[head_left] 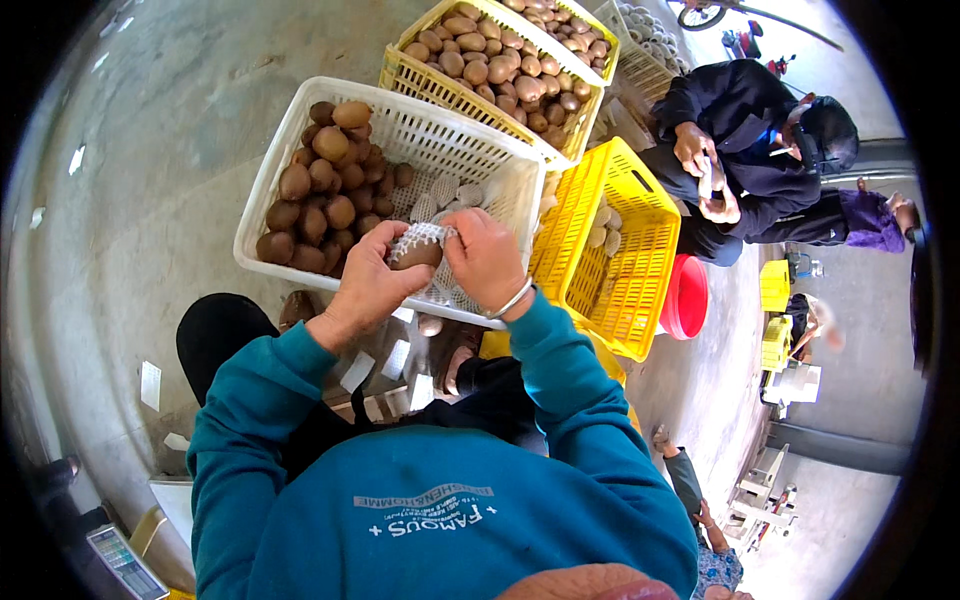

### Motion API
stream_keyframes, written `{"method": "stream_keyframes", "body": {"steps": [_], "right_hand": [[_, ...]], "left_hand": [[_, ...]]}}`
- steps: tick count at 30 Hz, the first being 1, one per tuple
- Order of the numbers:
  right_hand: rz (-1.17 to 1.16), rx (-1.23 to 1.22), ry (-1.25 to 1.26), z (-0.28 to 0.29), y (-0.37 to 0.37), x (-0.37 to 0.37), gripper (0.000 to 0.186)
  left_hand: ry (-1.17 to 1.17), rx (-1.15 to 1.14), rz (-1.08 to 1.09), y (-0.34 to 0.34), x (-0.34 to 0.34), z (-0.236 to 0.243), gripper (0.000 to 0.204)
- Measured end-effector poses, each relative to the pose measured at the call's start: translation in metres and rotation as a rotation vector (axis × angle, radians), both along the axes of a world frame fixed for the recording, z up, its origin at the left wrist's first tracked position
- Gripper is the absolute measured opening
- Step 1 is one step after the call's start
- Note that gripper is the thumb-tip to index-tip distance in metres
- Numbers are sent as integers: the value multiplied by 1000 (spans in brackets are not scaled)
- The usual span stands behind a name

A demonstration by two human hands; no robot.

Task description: The person sits on the floor and repeatedly picks up kiwis from a white basket, places them into white foam nets, and returns the netted fruit to the basket. The process is repeated continuously throughout the clip.

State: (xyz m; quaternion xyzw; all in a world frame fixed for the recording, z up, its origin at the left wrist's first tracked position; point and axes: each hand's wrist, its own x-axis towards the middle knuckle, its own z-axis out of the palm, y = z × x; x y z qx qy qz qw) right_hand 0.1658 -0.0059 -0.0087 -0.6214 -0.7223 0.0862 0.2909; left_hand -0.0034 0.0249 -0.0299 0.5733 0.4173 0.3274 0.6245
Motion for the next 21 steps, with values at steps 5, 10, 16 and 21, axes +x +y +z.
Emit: {"method": "stream_keyframes", "body": {"steps": [5,10,16,21], "right_hand": [[-28,303,-451,-6,-3,-13,10],[153,243,-155,-5,-4,-23,14],[-126,109,583,-17,3,-14,39],[-52,-519,1379,-18,-2,-21,45]], "left_hand": [[-180,-325,76,3,10,-3,38],[-225,-330,233,7,11,-24,39],[-323,-411,106,7,7,-14,44],[-375,-278,16,3,7,-6,46]]}}
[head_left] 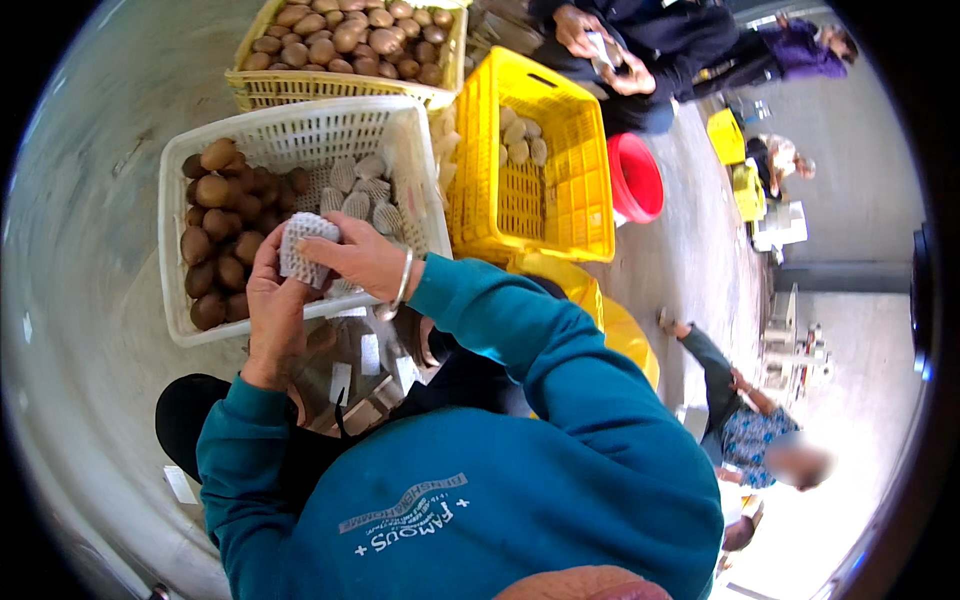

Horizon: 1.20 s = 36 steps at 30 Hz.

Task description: The person sits on the floor and repeatedly picks up kiwis from a white basket, places them into white foam nets, and returns the netted fruit to the basket. The process is repeated continuously throughout the clip.

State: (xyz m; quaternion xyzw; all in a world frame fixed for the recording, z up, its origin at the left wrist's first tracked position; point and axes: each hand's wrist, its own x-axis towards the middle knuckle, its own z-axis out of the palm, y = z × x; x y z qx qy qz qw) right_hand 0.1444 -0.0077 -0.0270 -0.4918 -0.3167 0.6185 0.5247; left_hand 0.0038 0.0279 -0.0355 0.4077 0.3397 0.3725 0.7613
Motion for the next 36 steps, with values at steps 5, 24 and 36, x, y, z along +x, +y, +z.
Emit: {"method": "stream_keyframes", "body": {"steps": [5,24,36], "right_hand": [[-93,-53,-236,-4,1,-11,44],[222,632,-1279,-30,-5,14,50],[373,-101,-1975,-119,33,86,28]], "left_hand": [[14,32,-90,1,-8,-6,46],[6,-292,-368,-5,-6,0,51],[626,885,-936,-26,-27,-11,51]]}}
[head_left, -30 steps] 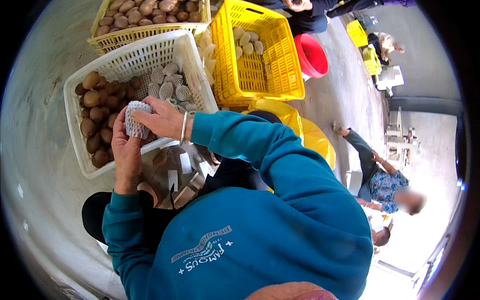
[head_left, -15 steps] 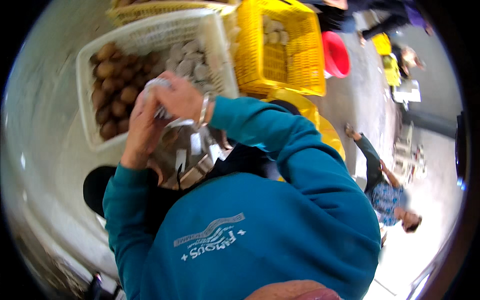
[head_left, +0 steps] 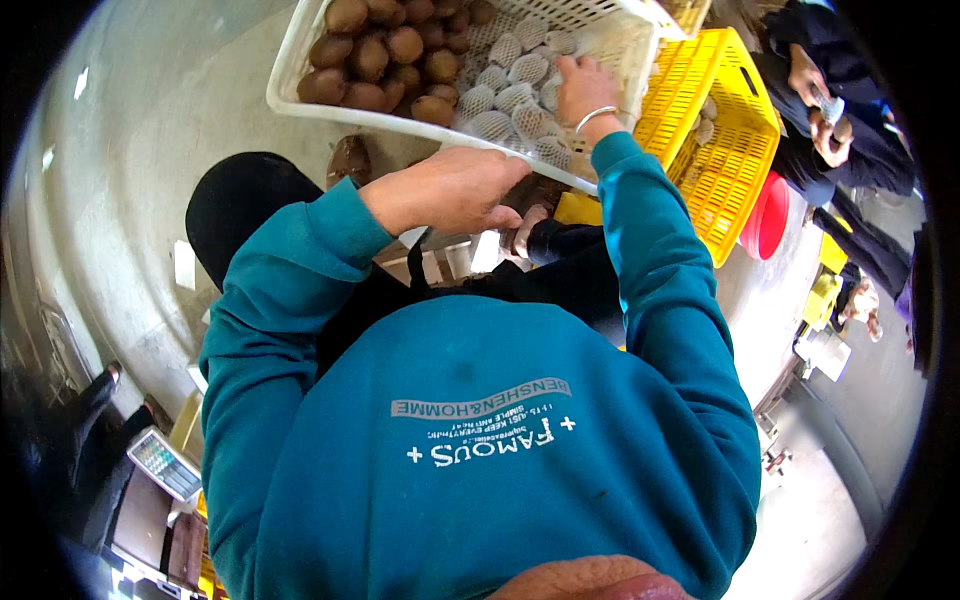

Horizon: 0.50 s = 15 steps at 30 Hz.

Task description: The person sits on the floor and repeatedly picks up kiwis from a white basket, places them into white foam nets, and returns the netted fruit to the basket. The process is repeated continuously throughout the clip.

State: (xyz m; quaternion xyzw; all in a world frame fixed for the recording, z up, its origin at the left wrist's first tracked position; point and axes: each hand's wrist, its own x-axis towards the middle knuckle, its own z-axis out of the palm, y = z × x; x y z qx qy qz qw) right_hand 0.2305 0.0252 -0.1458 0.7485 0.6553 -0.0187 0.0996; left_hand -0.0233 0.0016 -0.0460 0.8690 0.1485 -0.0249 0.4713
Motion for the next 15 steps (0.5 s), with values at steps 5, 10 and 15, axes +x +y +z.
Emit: {"method": "stream_keyframes", "body": {"steps": [5,10,15], "right_hand": [[143,8,-121,-4,21,-6,25],[380,-269,282,-60,29,-44,35],[352,-468,200,-96,34,-70,45]], "left_hand": [[31,-19,-41,-9,-4,10,50],[-23,-61,-111,-16,-6,17,43],[-59,-70,-53,-18,-9,8,45]]}}
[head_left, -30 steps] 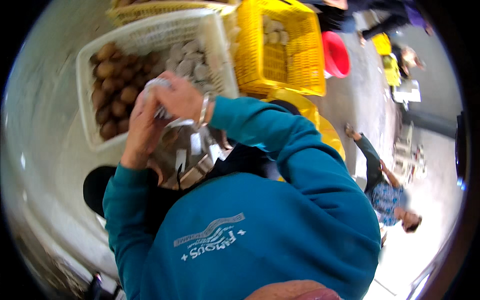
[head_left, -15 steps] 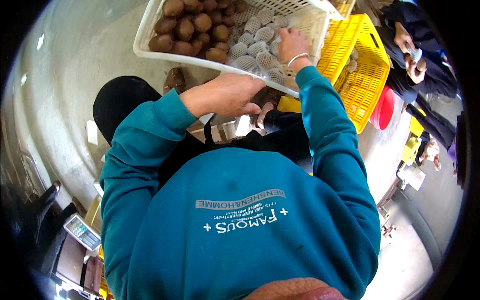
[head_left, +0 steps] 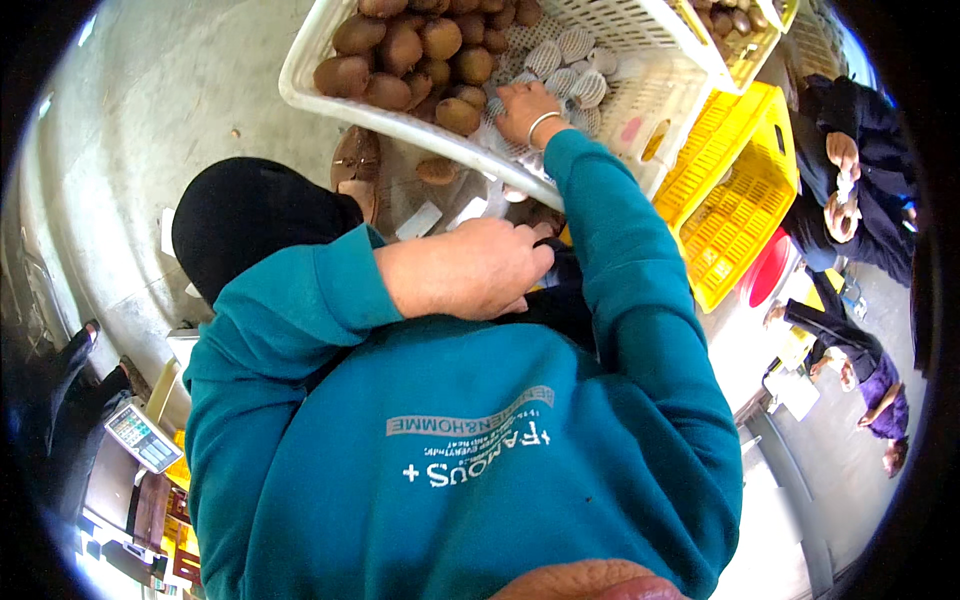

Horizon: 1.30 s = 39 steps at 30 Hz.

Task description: The person sits on the floor and repeatedly picks up kiwis from a white basket, places them into white foam nets, and returns the netted fruit to the basket. The process is repeated continuously throughout the clip.

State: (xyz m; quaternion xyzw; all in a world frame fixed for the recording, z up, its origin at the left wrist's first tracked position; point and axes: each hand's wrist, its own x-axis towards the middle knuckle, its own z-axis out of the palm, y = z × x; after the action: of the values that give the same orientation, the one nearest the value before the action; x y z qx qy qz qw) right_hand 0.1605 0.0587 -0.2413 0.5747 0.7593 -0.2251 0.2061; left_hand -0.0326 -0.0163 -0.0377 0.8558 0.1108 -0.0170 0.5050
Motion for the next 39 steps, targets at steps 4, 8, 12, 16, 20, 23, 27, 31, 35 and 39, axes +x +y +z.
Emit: {"method": "stream_keyframes", "body": {"steps": [4,8,12,16,20,23,27,31,35,39], "right_hand": [[-28,-239,-122,24,18,-19,53],[-34,-267,-161,31,23,-23,58],[4,-166,-123,32,20,-23,57],[23,7,28,17,27,-9,51],[-18,116,75,33,52,34,50],[-32,256,-107,50,72,85,49],[61,322,-619,91,74,80,47],[230,182,-206,49,62,70,51],[182,-119,212,30,16,-3,55],[-102,-174,156,6,-4,-24,60]], "left_hand": [[12,-26,37,5,2,3,44],[-2,-35,43,6,2,3,44],[26,-24,18,5,1,2,45],[-21,18,63,6,-1,0,47],[-8,20,58,5,-3,1,46],[-2,1,47,6,-3,1,45],[18,-14,41,9,-3,5,39],[19,-15,42,5,-1,-1,46],[17,-31,56,6,-2,-1,47],[-7,-25,72,3,-2,-5,49]]}}
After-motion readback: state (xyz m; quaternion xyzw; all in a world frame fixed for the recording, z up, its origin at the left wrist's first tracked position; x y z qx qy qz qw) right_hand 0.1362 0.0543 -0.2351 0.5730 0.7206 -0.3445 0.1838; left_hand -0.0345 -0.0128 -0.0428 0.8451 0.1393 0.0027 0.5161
